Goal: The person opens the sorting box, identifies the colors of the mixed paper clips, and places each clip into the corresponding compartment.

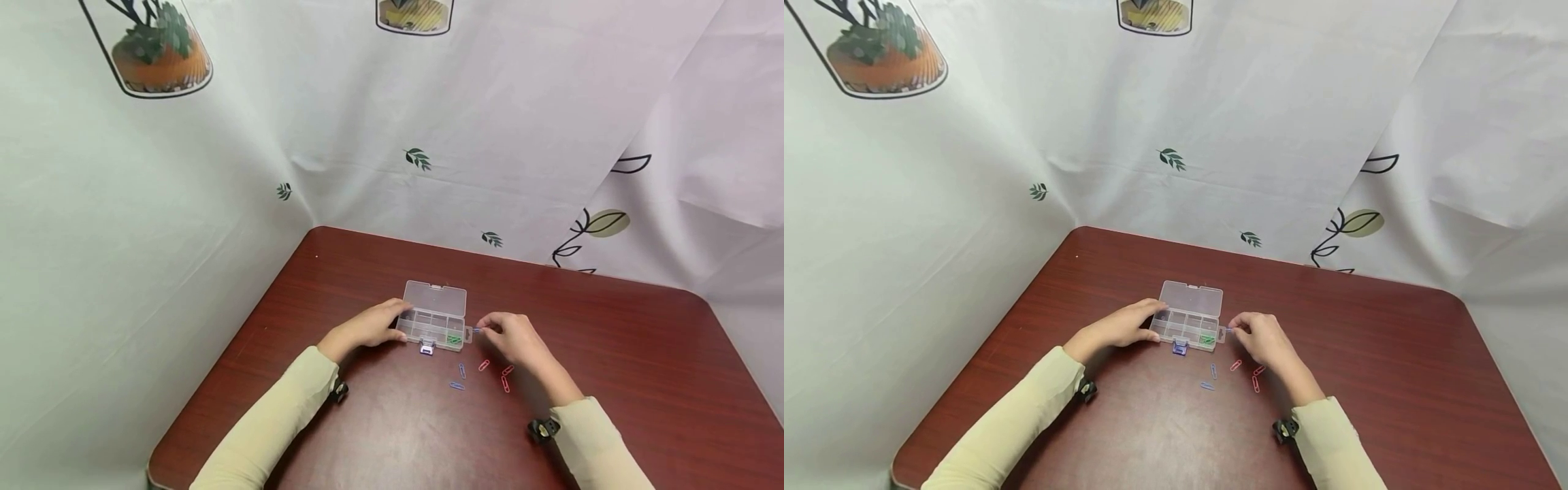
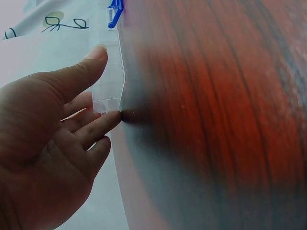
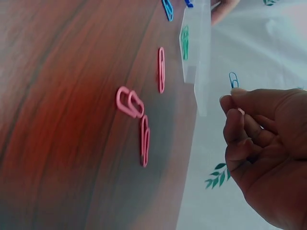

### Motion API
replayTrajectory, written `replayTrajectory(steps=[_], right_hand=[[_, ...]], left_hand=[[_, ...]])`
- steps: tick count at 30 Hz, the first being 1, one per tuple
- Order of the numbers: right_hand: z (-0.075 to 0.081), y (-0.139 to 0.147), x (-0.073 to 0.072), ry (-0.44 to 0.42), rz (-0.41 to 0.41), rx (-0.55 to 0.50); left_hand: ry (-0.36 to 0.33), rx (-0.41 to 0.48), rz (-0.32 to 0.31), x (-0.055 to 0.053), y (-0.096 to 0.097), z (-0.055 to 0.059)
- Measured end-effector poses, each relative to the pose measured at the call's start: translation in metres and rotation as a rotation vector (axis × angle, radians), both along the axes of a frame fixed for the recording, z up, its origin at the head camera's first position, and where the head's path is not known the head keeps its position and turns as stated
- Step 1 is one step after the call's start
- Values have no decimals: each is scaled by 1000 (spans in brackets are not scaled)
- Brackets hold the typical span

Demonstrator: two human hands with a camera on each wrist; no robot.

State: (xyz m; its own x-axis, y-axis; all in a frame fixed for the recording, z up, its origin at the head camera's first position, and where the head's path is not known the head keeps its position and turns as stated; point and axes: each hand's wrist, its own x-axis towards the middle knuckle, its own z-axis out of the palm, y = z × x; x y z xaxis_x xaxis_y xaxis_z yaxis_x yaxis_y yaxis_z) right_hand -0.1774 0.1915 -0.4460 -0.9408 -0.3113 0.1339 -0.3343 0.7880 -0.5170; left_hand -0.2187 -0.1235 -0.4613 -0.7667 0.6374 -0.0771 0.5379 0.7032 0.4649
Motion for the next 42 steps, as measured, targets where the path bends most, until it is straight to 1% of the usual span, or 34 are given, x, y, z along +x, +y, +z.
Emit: replayTrajectory(steps=[6, 13, 24, 29, 34, 42], right_hand=[[2, -10, -1, -8, 6, -29], [2, -22, -3, 4, 40, -61], [1, -40, -4, -5, 79, -80], [-1, -48, -6, -15, 73, -74], [-2, -54, -7, -6, 82, -62], [0, -60, -9, -20, 90, -62]], left_hand=[[-2, -1, 0, 0, 0, 1], [4, -2, -3, 1, 0, 1], [9, 3, -6, 0, 0, 0], [17, 4, -9, -1, 0, -2], [12, 19, -10, -1, 1, -2], [11, 18, -1, -1, 1, -2]])
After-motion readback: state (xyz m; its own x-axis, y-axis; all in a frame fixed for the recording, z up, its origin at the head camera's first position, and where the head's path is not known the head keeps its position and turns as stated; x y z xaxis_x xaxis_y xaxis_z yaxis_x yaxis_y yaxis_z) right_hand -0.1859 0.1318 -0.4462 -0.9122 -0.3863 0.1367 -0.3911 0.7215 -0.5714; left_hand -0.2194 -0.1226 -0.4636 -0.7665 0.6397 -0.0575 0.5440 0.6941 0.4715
